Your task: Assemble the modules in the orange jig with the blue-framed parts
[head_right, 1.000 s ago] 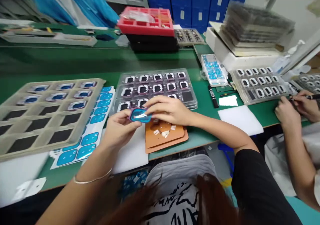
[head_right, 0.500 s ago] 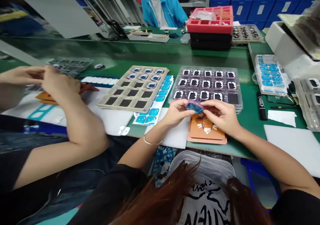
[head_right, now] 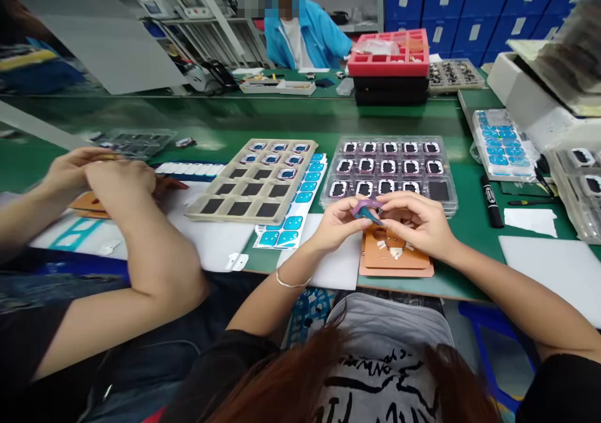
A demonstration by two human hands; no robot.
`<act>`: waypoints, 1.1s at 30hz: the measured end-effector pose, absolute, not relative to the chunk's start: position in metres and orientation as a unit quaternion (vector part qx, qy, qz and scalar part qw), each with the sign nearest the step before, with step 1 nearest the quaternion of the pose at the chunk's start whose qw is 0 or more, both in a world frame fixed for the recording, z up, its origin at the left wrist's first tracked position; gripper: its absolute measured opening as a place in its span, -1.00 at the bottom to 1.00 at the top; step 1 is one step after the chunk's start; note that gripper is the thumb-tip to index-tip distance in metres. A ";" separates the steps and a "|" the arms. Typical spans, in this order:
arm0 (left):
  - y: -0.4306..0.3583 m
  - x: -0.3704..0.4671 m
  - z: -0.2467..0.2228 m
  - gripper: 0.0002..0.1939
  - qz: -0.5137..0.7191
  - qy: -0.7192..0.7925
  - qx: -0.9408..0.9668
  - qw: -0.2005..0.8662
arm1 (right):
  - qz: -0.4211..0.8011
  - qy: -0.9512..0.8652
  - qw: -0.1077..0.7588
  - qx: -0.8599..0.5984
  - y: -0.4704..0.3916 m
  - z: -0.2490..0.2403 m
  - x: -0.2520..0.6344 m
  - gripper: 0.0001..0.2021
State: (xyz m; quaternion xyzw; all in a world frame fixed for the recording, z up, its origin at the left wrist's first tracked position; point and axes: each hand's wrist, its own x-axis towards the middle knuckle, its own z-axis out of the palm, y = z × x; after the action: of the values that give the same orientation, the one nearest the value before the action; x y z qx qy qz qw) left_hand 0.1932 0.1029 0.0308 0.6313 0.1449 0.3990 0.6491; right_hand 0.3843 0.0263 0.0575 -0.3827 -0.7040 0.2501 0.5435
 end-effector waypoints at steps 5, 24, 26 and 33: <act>0.104 0.195 0.030 -0.70 0.408 0.138 0.647 0.629 | 0.203 -0.692 0.548 -0.424 0.026 0.059 0.383 -0.94; 0.101 0.191 0.037 -0.64 0.485 -0.009 0.748 0.453 | 0.367 -0.721 0.437 -0.393 0.036 0.064 0.399 -0.73; 0.100 0.191 0.038 -0.58 0.465 -0.009 0.764 0.447 | 0.384 -0.717 0.424 -0.398 0.037 0.066 0.399 -0.72; 0.101 0.191 0.036 -0.59 0.499 0.045 0.743 0.443 | 0.449 -0.657 0.454 -0.401 0.029 0.076 0.398 -0.72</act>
State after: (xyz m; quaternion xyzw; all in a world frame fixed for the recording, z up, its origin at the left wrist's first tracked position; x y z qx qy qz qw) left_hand 0.1907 0.1012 0.0360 0.7432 0.0449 0.4991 0.4433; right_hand 0.3978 0.0287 0.0757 -0.4014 -0.6567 0.4492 0.4536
